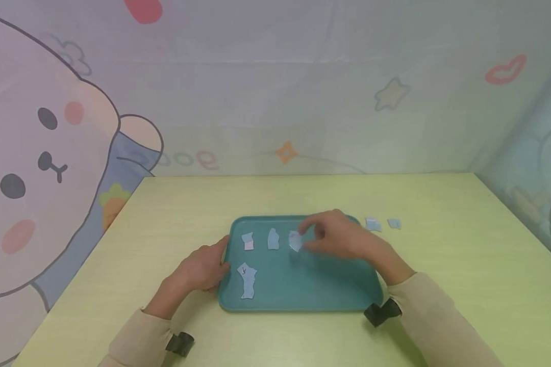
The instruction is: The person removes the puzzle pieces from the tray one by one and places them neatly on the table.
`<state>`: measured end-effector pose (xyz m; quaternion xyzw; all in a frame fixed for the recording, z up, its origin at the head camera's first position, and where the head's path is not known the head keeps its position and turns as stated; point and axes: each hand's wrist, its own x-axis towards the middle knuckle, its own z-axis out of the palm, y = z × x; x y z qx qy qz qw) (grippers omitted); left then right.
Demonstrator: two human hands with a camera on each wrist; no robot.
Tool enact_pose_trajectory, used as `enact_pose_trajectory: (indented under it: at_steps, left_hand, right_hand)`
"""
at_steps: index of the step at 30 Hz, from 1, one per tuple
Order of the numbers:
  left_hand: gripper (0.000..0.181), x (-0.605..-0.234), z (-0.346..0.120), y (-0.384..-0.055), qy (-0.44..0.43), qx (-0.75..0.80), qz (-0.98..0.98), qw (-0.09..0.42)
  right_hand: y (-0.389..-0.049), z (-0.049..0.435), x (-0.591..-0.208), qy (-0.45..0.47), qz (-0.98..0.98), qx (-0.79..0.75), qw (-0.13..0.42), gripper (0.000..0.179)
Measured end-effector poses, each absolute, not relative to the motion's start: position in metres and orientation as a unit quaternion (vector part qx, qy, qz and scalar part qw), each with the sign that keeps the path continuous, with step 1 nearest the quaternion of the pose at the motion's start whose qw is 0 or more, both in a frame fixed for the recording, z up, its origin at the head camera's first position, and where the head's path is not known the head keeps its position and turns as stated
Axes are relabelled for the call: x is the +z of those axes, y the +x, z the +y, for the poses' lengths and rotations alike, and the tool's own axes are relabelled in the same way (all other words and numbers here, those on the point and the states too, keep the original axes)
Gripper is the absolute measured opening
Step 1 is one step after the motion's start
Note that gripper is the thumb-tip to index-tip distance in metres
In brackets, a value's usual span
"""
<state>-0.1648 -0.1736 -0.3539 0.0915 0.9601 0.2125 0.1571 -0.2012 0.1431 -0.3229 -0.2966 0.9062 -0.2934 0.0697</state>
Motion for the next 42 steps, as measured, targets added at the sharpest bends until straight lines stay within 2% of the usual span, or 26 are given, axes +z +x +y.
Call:
enact_pose_trajectory:
  at_steps: [19, 29, 42]
  left_hand:
    - [0.069, -0.354, -0.175, -0.164, 0.092, 0.218, 0.959, 0.157]
    - [0.069, -0.353, -0.173, -0.164, 0.089, 0.215, 0.960, 0.158]
    - [0.069, -0.354, -0.174, -0.165, 0.089, 0.216, 0.959, 0.159]
  right_hand:
    - [-0.209, 0.195, -0.291, -0.206, 0.927, -0.304, 0.082, 0.025]
    - [-0.211, 0.227, -0.284, -0.157, 0.939, -0.301, 0.050, 0.025]
    - [-0.212, 0.265, -0.289, -0.127, 0.952, -0.276, 0.041, 0.031]
